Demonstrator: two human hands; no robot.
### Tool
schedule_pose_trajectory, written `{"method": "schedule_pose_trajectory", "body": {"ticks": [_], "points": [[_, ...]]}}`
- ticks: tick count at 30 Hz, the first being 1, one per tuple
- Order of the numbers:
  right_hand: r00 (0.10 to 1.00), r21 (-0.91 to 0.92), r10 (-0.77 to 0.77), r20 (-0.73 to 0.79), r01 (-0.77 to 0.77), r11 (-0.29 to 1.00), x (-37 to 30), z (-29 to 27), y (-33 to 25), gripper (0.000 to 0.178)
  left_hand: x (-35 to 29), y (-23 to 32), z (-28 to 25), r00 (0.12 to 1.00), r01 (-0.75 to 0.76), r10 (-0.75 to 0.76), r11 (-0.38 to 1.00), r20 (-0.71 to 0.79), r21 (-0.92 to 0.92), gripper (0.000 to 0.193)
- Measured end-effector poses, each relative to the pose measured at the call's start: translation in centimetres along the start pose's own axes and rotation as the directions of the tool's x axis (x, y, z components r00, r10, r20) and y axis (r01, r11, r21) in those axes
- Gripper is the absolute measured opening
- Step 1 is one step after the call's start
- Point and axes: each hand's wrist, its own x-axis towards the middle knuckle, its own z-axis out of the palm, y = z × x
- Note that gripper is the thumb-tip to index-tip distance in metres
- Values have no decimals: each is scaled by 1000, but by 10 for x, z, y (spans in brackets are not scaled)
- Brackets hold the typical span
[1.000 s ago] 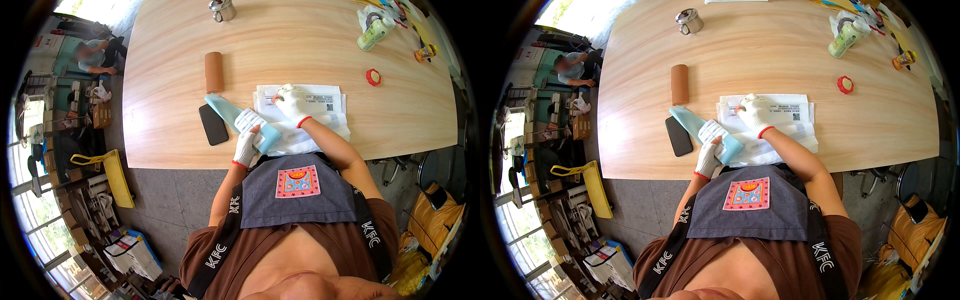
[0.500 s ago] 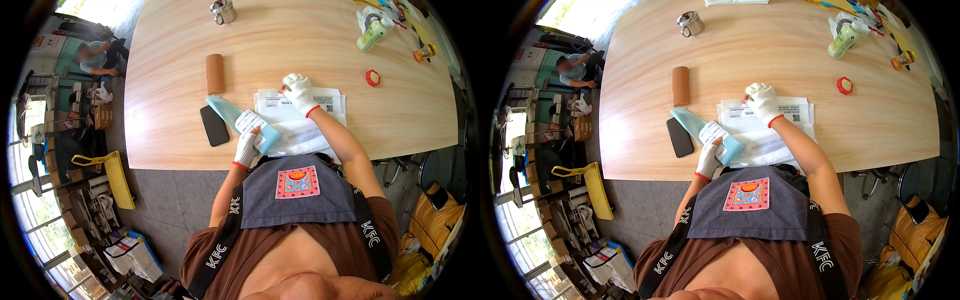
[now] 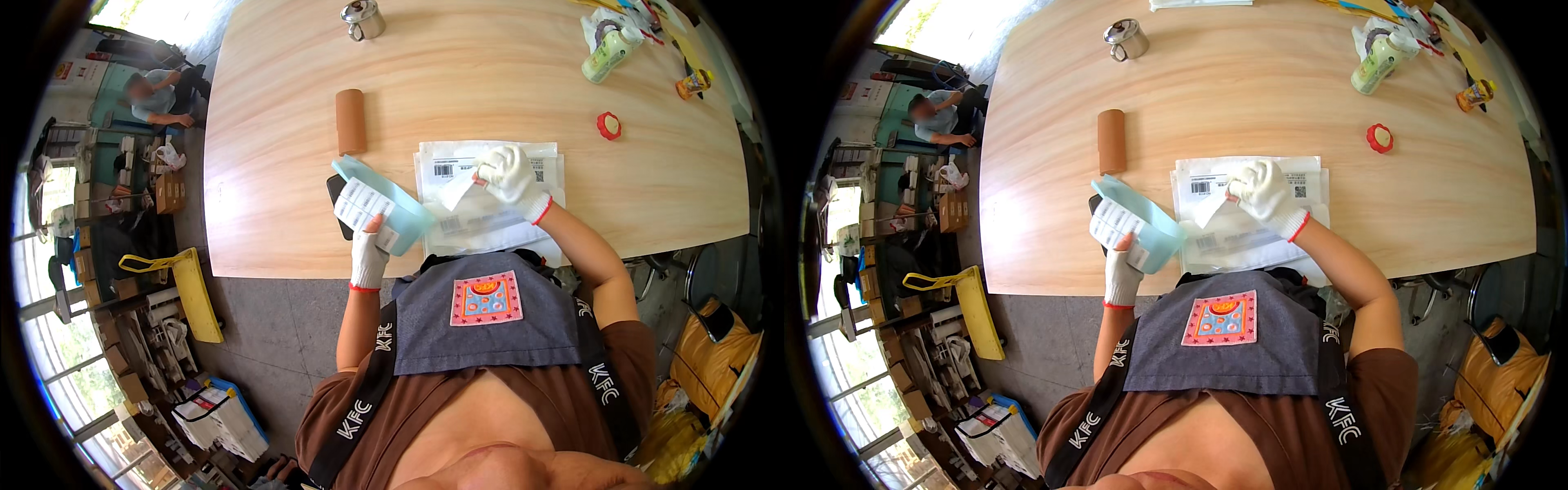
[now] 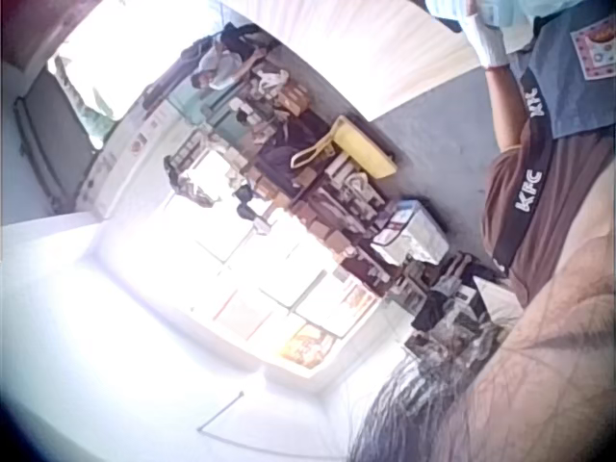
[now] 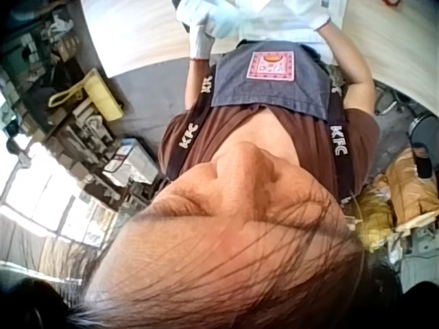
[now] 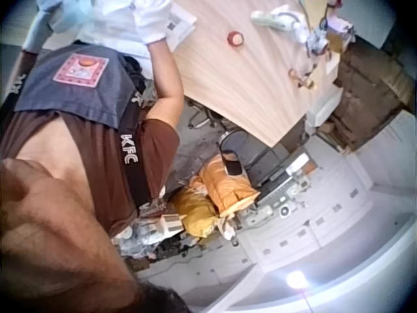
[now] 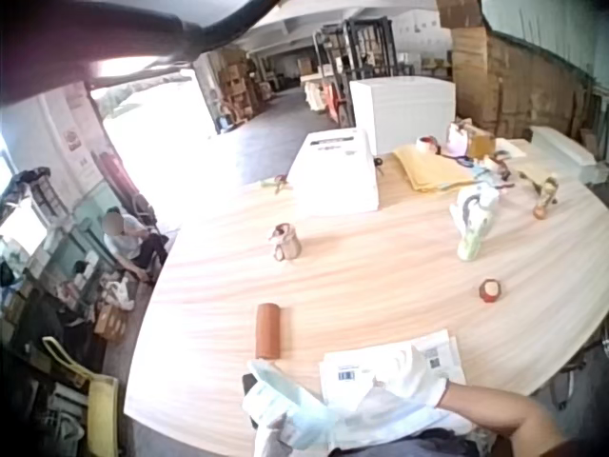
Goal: The person stands at a table and applies shipping labels to white plastic mailer bags. They peel labels from a roll and stick them onto the bags, smoothing them down with gloved hands. Another person is visible in the background handling similar bags.
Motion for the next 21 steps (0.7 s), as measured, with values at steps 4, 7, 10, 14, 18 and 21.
{"method": "schedule_pose_trajectory", "body": {"ticks": [4,7,10,14,18,21], "points": [[998,62,-46,52,42,997,-16,-14,-21,9,-3,9,22,999,-15,17,998,27,-54,42],[927,213,-159,339,90,973,-21,-24,-38,11,8,-13,30,999,-4,1,998,52,66,40],[784,273,-237,573,91,958,-40,-6,-45,16,26,-45,26,987,157,-158,984,10,86,36],[852,330,-105,512,-83,940,-11,-17,-44,19,16,-50,33,982,182,-188,963,10,197,34],[973,361,26,230,-110,926,22,1,-63,19,23,-55,22,982,160,-179,960,63,230,34],[992,329,47,114,-82,941,17,37,-69,22,23,-60,22,984,155,-163,981,66,118,33]]}}
